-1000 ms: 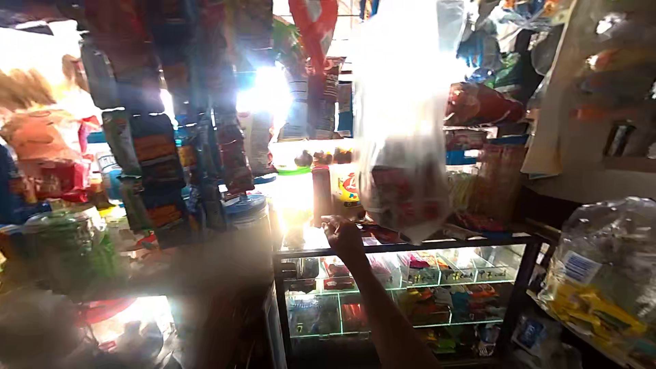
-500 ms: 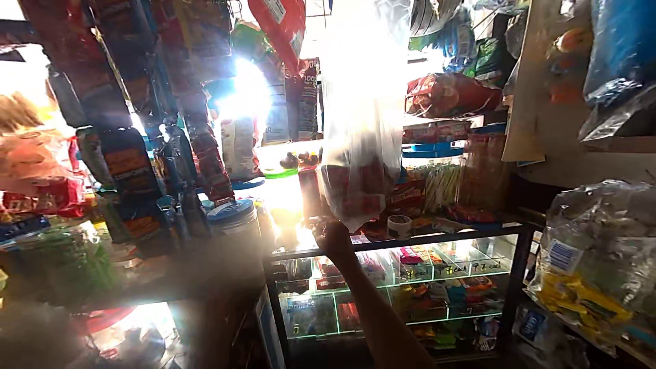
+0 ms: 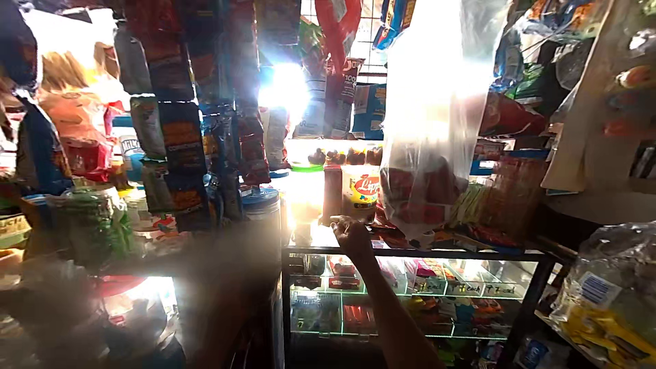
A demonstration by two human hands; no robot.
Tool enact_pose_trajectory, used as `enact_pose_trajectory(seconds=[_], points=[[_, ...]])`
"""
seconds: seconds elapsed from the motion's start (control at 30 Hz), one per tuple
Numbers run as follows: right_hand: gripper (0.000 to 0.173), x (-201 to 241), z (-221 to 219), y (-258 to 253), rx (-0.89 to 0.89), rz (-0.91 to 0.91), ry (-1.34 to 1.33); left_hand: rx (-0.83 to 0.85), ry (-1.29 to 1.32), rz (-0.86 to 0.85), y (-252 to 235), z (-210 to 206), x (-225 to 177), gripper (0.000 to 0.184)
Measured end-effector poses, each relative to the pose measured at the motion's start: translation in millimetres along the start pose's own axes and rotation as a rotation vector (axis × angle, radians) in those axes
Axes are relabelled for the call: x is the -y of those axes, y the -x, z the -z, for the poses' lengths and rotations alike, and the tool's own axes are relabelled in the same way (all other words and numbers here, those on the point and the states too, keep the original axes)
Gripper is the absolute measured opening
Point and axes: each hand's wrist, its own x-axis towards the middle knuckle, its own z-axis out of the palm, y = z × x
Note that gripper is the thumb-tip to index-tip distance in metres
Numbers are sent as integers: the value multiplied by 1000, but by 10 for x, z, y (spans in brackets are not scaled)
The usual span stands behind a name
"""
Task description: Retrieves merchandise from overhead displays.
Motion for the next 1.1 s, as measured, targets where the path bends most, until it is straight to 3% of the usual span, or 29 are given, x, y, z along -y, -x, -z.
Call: enact_pose_trajectory(seconds=[0.47, 1.1], points=[[28, 68, 6, 45, -30, -5, -48, -54, 39, -32, 18, -25, 9, 39], [29, -33, -52, -5, -46, 3, -3, 27, 45, 34, -9, 15, 5, 41]])
